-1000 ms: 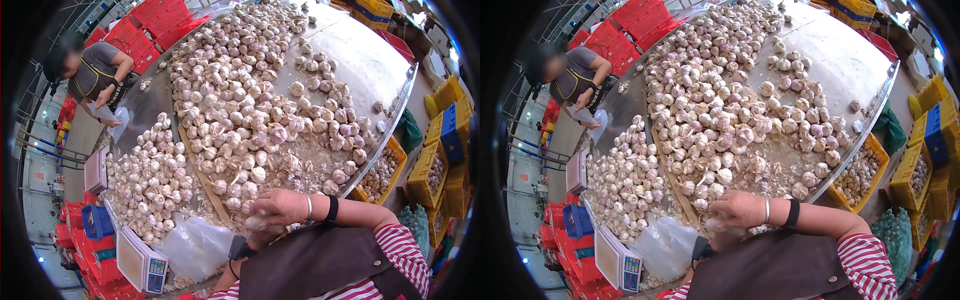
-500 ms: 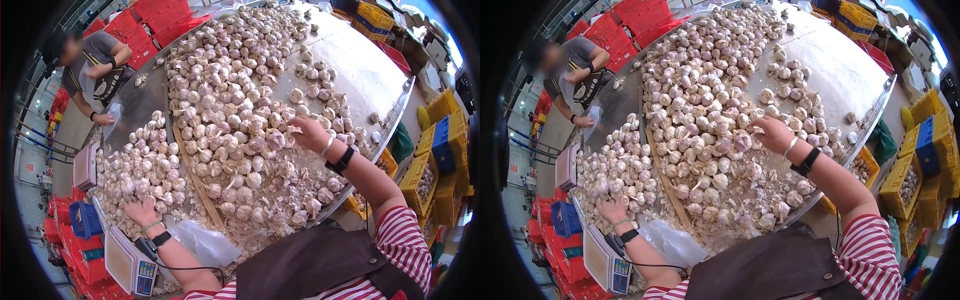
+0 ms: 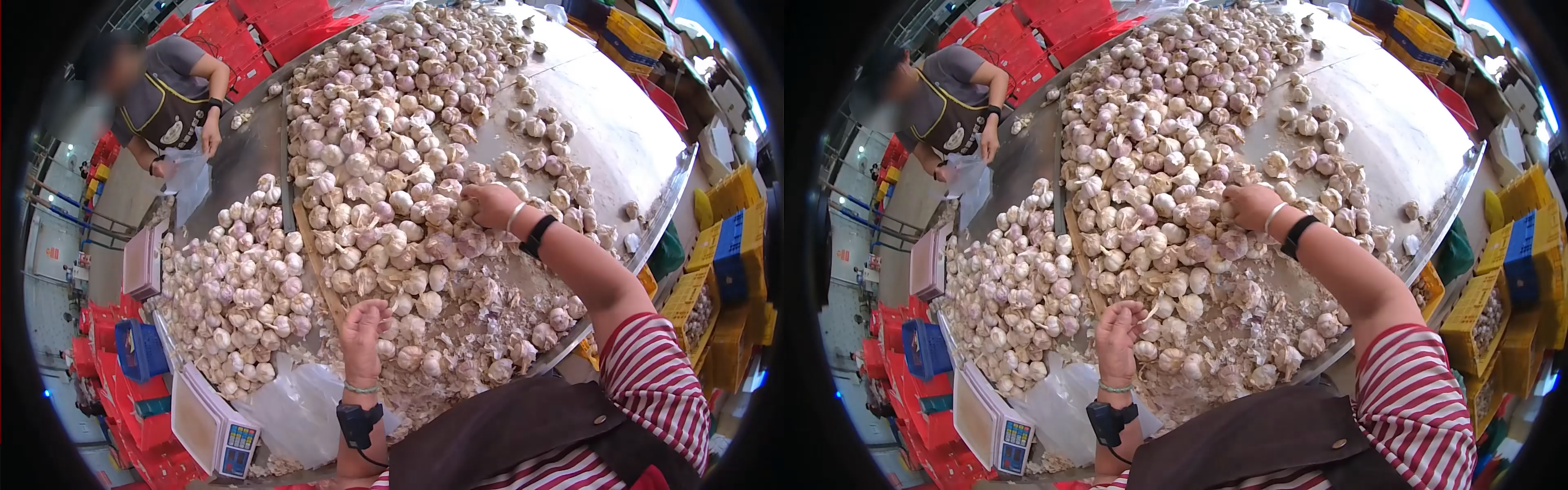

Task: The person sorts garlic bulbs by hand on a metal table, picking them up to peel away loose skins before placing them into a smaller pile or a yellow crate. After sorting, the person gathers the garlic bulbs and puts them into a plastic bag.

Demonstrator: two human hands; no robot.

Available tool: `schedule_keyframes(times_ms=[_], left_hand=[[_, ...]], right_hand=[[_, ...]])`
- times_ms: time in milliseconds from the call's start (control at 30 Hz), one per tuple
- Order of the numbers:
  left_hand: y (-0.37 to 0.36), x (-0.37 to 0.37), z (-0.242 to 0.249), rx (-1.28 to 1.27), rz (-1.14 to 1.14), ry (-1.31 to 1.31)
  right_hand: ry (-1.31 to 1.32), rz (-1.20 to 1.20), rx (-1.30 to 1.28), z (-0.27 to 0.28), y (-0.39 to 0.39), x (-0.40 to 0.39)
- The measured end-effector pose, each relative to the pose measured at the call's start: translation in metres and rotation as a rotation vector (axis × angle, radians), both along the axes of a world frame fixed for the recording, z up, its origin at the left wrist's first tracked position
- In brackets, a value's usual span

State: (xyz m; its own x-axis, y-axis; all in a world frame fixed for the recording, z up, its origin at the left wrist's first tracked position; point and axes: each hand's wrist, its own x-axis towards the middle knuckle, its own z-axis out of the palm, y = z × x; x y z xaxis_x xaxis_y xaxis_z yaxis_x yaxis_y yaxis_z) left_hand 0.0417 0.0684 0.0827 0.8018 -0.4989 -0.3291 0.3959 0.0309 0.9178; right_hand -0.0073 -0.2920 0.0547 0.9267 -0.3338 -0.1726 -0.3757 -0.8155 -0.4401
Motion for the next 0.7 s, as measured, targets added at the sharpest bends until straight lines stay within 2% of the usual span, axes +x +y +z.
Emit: schedule_keyframes(times_ms=[67, 100, 167, 233, 300, 400, 467, 500, 567, 633, 700], left_hand=[[-0.006, -0.005, 0.004, 0.068, -0.093, -0.119], [-0.014, -0.009, 0.008, 0.076, -0.087, -0.11], [-0.033, -0.022, 0.015, 0.054, -0.178, -0.336], [-0.049, -0.032, 0.022, 0.011, -0.295, -0.408], [-0.061, -0.042, 0.038, -0.043, -0.422, -0.379], [-0.063, -0.062, 0.047, -0.137, -0.418, -0.295], [-0.06, -0.071, 0.05, -0.213, -0.442, -0.234], [-0.059, -0.076, 0.053, -0.212, -0.452, -0.234], [-0.058, -0.088, 0.059, -0.329, -0.422, -0.035], [-0.06, -0.103, 0.059, -0.348, -0.425, 0.015], [-0.059, -0.113, 0.057, -0.366, -0.427, 0.074]], right_hand=[[-0.203, 0.033, 0.105, 0.02, 0.01, -0.013], [-0.194, 0.039, 0.113, 0.034, 0.022, -0.022], [-0.446, 0.183, 0.269, 0.065, 0.054, -0.042], [-0.425, 0.237, 0.322, 0.08, 0.081, -0.063], [-0.394, 0.292, 0.382, 0.099, 0.103, -0.082], [-0.34, 0.25, 0.329, 0.108, 0.119, -0.108], [-0.445, 0.113, 0.405, 0.107, 0.126, -0.125], [-0.45, 0.104, 0.404, 0.104, 0.13, -0.132], [-0.646, 0.091, 0.492, 0.093, 0.14, -0.145], [-0.661, 0.082, 0.544, 0.089, 0.154, -0.16], [-0.714, -0.058, 0.832, 0.079, 0.171, -0.172]])
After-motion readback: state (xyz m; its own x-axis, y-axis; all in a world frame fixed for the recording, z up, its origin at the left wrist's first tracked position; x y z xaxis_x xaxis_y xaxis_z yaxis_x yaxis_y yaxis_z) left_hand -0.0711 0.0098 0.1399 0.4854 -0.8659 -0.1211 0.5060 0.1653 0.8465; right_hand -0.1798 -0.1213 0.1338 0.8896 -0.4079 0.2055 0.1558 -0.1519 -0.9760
